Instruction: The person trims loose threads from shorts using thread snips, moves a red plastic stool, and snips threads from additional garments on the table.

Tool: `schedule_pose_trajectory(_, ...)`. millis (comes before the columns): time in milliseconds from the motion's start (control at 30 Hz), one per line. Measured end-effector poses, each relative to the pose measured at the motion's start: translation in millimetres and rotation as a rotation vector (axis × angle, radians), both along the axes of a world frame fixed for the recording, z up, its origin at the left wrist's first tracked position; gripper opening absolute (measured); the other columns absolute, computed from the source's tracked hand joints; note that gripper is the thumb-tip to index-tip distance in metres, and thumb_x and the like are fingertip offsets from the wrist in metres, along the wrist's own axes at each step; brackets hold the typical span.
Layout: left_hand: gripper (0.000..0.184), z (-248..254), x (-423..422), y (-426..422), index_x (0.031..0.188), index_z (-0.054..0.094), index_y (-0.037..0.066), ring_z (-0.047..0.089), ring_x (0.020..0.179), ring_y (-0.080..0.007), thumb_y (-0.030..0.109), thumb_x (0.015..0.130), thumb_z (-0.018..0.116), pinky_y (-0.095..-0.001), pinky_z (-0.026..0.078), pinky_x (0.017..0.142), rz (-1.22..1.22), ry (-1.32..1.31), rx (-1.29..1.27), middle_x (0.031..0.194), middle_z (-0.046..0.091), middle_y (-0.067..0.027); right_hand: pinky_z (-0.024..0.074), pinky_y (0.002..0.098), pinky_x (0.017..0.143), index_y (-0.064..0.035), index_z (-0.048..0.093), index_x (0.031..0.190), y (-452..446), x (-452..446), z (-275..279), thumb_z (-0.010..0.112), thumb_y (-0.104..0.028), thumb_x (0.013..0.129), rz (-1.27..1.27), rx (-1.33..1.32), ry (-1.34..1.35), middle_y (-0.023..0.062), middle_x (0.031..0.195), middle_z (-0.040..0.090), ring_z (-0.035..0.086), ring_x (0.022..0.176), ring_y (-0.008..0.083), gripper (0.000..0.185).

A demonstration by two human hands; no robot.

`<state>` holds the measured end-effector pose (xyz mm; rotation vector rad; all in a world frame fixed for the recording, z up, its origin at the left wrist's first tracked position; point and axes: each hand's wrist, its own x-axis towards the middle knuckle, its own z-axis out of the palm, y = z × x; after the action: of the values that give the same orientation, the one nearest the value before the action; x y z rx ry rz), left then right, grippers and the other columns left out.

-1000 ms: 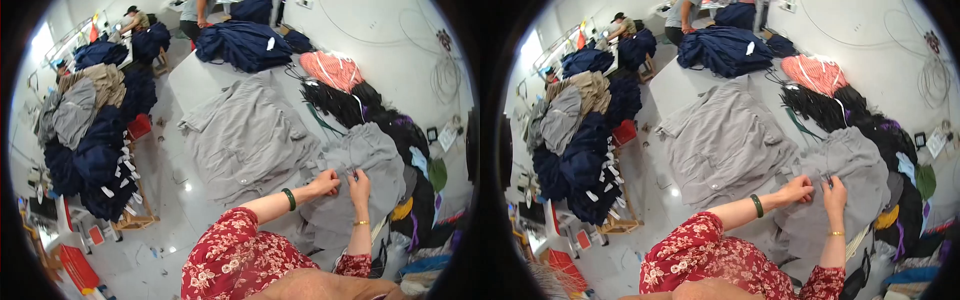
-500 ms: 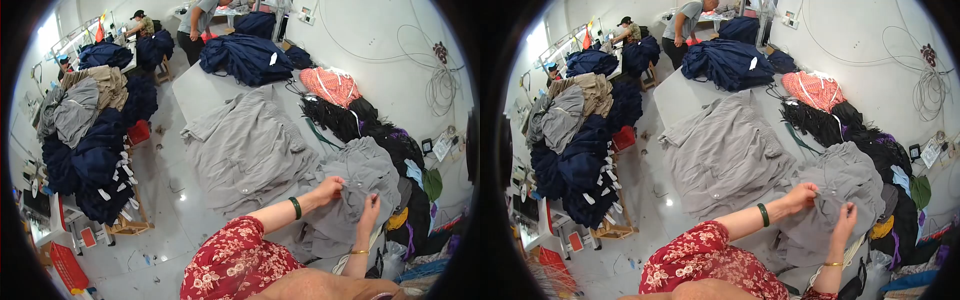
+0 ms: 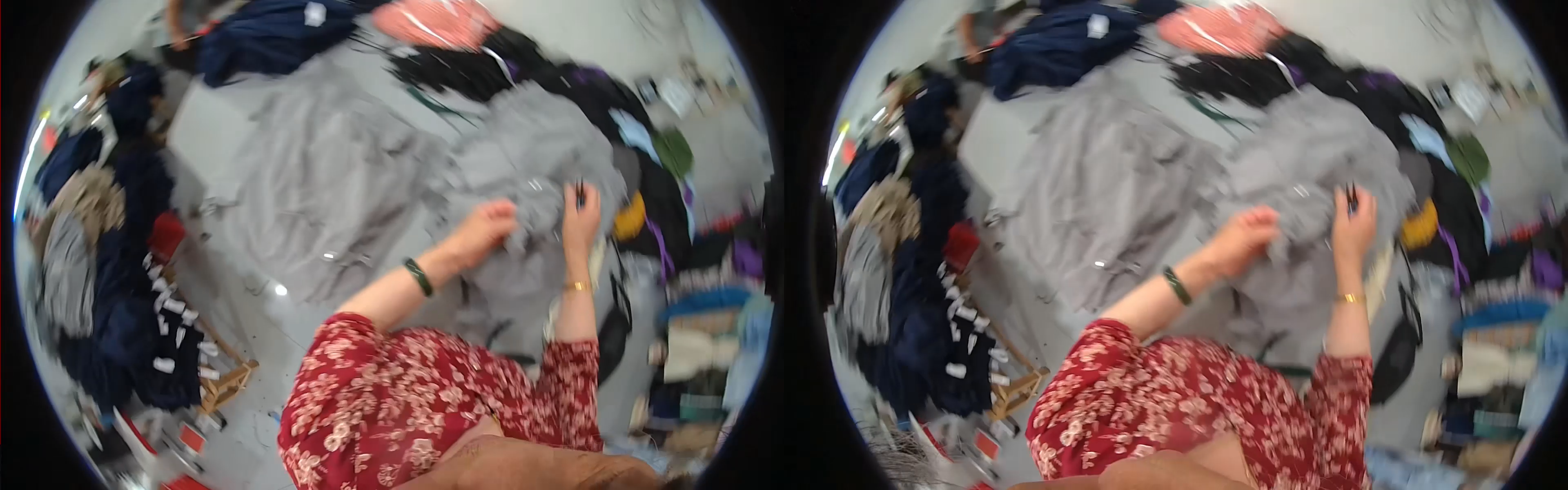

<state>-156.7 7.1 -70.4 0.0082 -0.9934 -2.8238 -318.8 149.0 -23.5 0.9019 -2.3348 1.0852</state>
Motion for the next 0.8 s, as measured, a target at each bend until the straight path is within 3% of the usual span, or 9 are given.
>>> schedule_pose_trajectory(133,0.019,25,10,0,0.106,0.058,0.006,0.057,0.081,-0.0046,0.001,0.087,0.054,-0.0194,0.047,0.071,0.011,0.009,-0.070,0.093,0.062,0.0028,0.0452,0.0281,0.068,-0.0022,0.058,0.093,9,47,47,0.064,-0.016,0.087,0.122,-0.240,-0.193,0.0039,0.080,0.058,0.055,0.077,0.0144,0.016)
schedule_pose_trajectory(267,0.019,25,11,5,0.105,0.058,0.006,0.051,0.077,-0.0023,0.001,0.087,0.056,-0.0173,0.041,0.066,0.044,-0.011,-0.103,0.090,0.059,0.0047,0.0458,0.0250,0.067,-0.0016,0.059,0.092,7,92,46,0.067,-0.012,0.085,0.301,-0.147,-0.333,0.0010,0.078,0.059,0.055,0.077,0.0093,0.015)
schedule_pose_trajectory(333,0.019,19,9,6,0.104,0.058,0.006,0.051,0.078,-0.0026,0.001,0.087,0.057,-0.0174,0.042,0.068,0.035,0.007,-0.147,0.090,0.059,0.0047,0.0464,0.0261,0.068,-0.0012,0.059,0.093,0,109,49,0.068,-0.013,0.083,0.271,-0.101,-0.260,0.0040,0.081,0.062,0.057,0.074,0.0122,0.018)
schedule_pose_trajectory(433,0.018,23,15,13,0.103,0.058,0.006,0.053,0.080,-0.0033,0.001,0.086,0.058,-0.0184,0.043,0.072,0.047,-0.014,-0.156,0.092,0.060,0.0037,0.0441,0.0242,0.065,-0.0011,0.059,0.092,-10,109,43,0.068,-0.013,0.084,0.179,-0.013,-0.171,0.0001,0.077,0.059,0.053,0.072,0.0094,0.017)
schedule_pose_trajectory(533,0.017,21,20,10,0.103,0.059,0.006,0.055,0.082,-0.0039,0.004,0.086,0.061,-0.0199,0.044,0.075,0.004,-0.035,-0.084,0.095,0.063,0.0020,0.0407,0.0218,0.062,-0.0016,0.059,0.088,2,84,25,0.067,-0.014,0.085,0.350,-0.200,-0.587,-0.0049,0.073,0.054,0.048,0.070,0.0056,0.015)
schedule_pose_trajectory(667,0.017,-1,36,-2,0.103,0.059,0.005,0.058,0.084,-0.0052,0.009,0.087,0.062,-0.0216,0.045,0.077,0.028,-0.102,-0.026,0.097,0.065,0.0001,0.0387,0.0202,0.061,-0.0027,0.059,0.084,18,74,32,0.067,-0.013,0.085,0.118,-0.454,-0.727,-0.0076,0.075,0.053,0.043,0.069,0.0025,0.014)
schedule_pose_trajectory(700,0.016,-14,38,-5,0.103,0.060,0.006,0.058,0.086,-0.0060,0.012,0.088,0.062,-0.0223,0.045,0.079,0.022,-0.098,-0.075,0.095,0.065,0.0005,0.0397,0.0205,0.062,-0.0014,0.060,0.088,19,69,31,0.070,-0.015,0.083,0.160,-0.420,-0.584,-0.0058,0.076,0.055,0.043,0.067,0.0034,0.018)
schedule_pose_trajectory(800,0.016,-20,45,-4,0.101,0.061,0.006,0.057,0.086,-0.0055,0.014,0.088,0.063,-0.0228,0.045,0.078,0.023,-0.156,-0.179,0.095,0.064,0.0005,0.0416,0.0219,0.063,-0.0009,0.061,0.092,14,65,30,0.072,-0.017,0.080,0.183,-0.257,-0.511,-0.0048,0.077,0.057,0.044,0.067,0.0049,0.023)
